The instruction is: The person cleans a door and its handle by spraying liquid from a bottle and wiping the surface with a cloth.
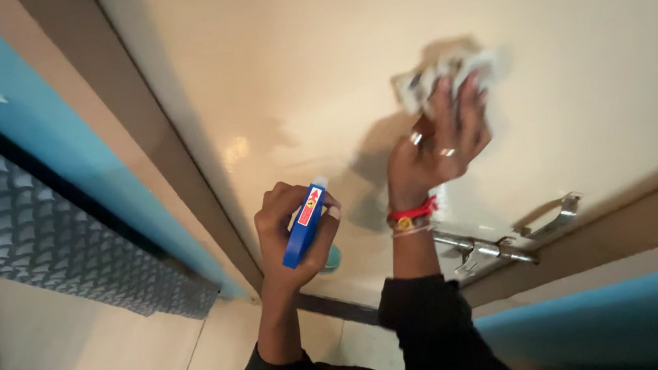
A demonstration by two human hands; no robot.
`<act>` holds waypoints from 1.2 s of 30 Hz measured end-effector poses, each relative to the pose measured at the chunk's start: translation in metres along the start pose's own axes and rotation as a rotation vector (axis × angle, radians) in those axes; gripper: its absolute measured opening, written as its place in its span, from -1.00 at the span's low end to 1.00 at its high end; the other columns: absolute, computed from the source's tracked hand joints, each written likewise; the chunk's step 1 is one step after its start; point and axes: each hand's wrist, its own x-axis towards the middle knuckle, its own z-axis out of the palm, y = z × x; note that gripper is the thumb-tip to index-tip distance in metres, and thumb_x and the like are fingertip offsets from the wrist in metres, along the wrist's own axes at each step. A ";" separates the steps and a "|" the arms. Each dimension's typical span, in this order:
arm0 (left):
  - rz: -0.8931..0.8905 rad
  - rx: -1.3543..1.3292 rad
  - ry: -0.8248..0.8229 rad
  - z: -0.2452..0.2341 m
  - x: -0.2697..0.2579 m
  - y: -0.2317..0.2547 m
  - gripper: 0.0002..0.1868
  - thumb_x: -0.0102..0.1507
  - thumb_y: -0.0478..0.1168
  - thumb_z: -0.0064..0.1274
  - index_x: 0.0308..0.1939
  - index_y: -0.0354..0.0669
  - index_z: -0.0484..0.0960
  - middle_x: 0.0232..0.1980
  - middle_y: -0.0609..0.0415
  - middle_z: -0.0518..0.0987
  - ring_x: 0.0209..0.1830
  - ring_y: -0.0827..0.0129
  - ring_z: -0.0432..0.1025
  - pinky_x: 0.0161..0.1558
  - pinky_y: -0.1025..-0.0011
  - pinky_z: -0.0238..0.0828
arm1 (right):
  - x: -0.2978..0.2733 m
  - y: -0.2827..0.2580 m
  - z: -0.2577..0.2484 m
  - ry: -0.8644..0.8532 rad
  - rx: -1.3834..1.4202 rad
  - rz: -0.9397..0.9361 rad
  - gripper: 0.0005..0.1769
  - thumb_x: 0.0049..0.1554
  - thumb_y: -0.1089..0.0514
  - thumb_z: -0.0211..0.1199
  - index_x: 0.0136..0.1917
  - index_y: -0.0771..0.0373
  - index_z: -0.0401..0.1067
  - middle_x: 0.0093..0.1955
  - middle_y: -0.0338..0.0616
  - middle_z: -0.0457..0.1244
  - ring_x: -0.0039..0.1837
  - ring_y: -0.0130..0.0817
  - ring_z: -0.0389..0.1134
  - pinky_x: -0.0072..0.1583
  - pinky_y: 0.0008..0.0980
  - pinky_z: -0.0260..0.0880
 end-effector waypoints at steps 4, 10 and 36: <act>0.033 0.006 0.005 0.001 0.001 -0.005 -0.87 0.07 -0.40 0.17 -0.31 -0.15 0.65 -0.30 0.14 0.67 -0.23 0.31 0.45 0.00 0.37 0.29 | 0.012 -0.014 0.013 0.038 0.041 0.054 -0.35 0.09 0.53 0.09 0.39 0.14 0.51 0.55 -0.13 0.21 0.44 -0.13 0.20 0.53 -0.17 0.22; 0.074 -0.051 -0.026 0.008 -0.002 -0.005 -0.85 0.04 -0.41 0.15 -0.32 -0.15 0.64 -0.31 0.12 0.66 -0.24 0.30 0.46 -0.02 0.37 0.32 | -0.035 -0.018 -0.005 -0.093 0.040 -0.104 -0.47 0.03 0.44 0.29 0.26 0.15 0.57 0.33 -0.10 0.33 0.29 -0.20 0.31 0.35 -0.12 0.28; 0.163 -0.058 -0.048 -0.013 0.015 -0.015 -0.87 0.06 -0.41 0.17 -0.32 -0.20 0.67 -0.37 0.07 0.62 -0.25 0.31 0.45 -0.07 0.36 0.34 | -0.018 0.021 0.033 0.427 -0.024 0.026 -0.51 0.39 0.03 0.35 0.35 0.29 0.16 0.57 0.02 -0.19 0.62 -0.05 -0.18 0.56 -0.02 0.14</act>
